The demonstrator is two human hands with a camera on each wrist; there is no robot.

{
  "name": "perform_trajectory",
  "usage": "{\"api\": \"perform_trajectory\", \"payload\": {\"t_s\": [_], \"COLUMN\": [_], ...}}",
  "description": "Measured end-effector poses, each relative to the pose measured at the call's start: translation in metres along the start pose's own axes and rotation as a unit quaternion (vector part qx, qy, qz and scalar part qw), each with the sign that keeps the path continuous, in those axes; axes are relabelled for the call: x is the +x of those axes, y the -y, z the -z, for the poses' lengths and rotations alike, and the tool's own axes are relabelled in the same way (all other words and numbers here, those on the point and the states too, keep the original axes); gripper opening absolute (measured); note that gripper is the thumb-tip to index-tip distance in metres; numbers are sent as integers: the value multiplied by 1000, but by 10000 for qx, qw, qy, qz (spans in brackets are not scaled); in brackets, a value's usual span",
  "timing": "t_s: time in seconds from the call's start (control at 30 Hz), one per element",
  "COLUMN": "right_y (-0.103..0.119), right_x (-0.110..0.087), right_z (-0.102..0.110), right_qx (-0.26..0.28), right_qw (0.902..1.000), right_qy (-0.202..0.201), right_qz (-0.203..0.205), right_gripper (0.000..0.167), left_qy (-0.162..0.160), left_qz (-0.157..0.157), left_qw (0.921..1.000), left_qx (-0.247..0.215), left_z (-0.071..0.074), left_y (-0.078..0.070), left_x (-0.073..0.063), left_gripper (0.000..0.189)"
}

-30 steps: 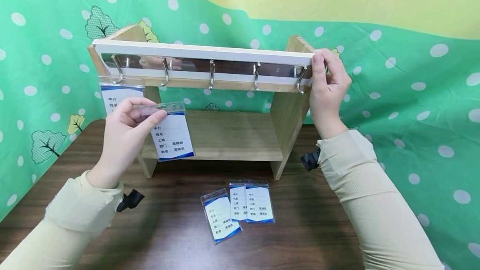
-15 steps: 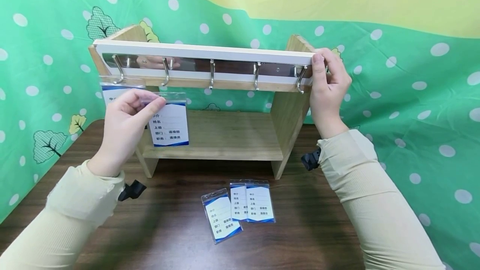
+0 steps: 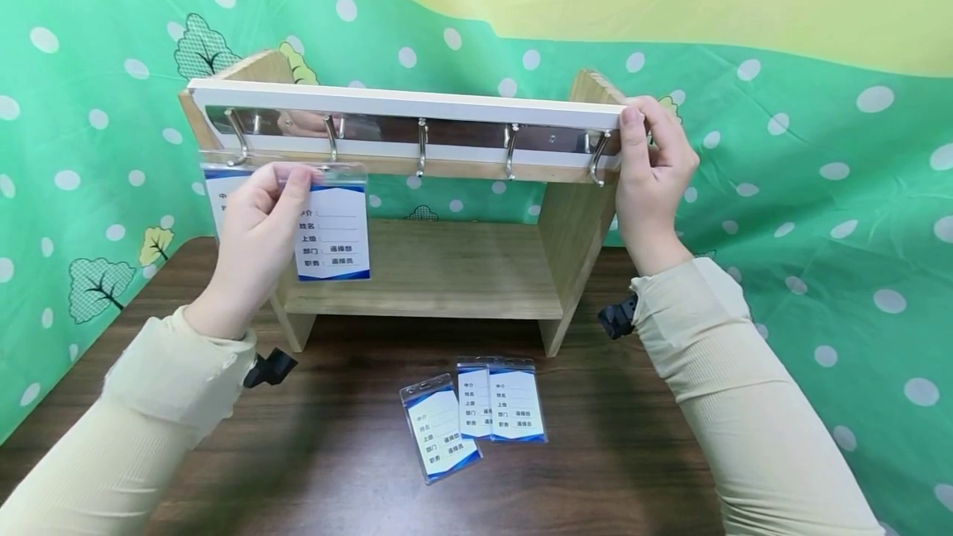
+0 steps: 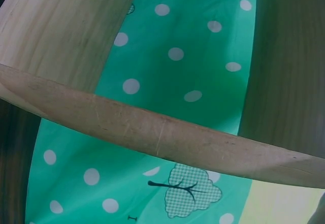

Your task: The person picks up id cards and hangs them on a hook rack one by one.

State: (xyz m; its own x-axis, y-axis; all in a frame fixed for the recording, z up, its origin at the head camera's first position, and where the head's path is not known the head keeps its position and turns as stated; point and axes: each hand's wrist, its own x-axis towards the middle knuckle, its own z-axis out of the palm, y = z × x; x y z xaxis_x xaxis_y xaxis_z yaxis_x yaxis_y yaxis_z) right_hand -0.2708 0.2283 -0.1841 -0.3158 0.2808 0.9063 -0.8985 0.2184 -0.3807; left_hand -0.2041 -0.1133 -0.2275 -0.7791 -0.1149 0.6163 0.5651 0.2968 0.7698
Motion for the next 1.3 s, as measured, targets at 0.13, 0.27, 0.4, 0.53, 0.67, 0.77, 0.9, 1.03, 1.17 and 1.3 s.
{"api": "perform_trajectory", "payload": {"t_s": [0.13, 0.27, 0.4, 0.53, 0.67, 0.77, 0.9, 1.03, 1.17, 1.3], "right_y": [1, 1, 1, 0, 0, 2, 4, 4, 2, 3], "right_x": [0, 0, 0, 1, 1, 1, 1, 3, 2, 1], "right_z": [-1, -2, -1, 0, -1, -1, -2, -3, -2, -2], "right_qx": [12, 77, 32, -27, 50, 75, 59, 64, 110, 175], "right_qw": [10000, 9999, 10000, 10000, 10000, 10000, 10000, 10000, 9999, 9998], "right_qy": [-10, -52, -41, -3, -27, -28, 26, 42, 20, -3], "right_qz": [-19, -47, -25, -7, -24, -19, 9, 20, -23, -87], "right_gripper": [21, 20, 21, 22, 21, 21, 22, 22, 22, 21], "left_qy": [-10, -187, -319, -289, -208, -157, -87, -16, 68, 157], "left_qz": [36, -94, -302, -480, -584, -612, -561, -490, -445, -447], "left_qw": [9999, 9992, 9974, 9970, 9973, 9975, 9981, 9987, 9989, 9988], "left_qx": [98, 355, 565, 525, 405, 324, 224, 116, 124, 152], "left_z": [-2, -3, -4, -6, -7, -6, -4, -3, -1, -1], "left_y": [0, 0, 0, -2, -3, -1, 1, 2, 1, -1], "left_x": [3, 4, 5, 6, 5, 5, 6, 8, 10, 11], "left_gripper": [31, 30, 29, 28, 27, 27, 27, 28, 28, 27]}}
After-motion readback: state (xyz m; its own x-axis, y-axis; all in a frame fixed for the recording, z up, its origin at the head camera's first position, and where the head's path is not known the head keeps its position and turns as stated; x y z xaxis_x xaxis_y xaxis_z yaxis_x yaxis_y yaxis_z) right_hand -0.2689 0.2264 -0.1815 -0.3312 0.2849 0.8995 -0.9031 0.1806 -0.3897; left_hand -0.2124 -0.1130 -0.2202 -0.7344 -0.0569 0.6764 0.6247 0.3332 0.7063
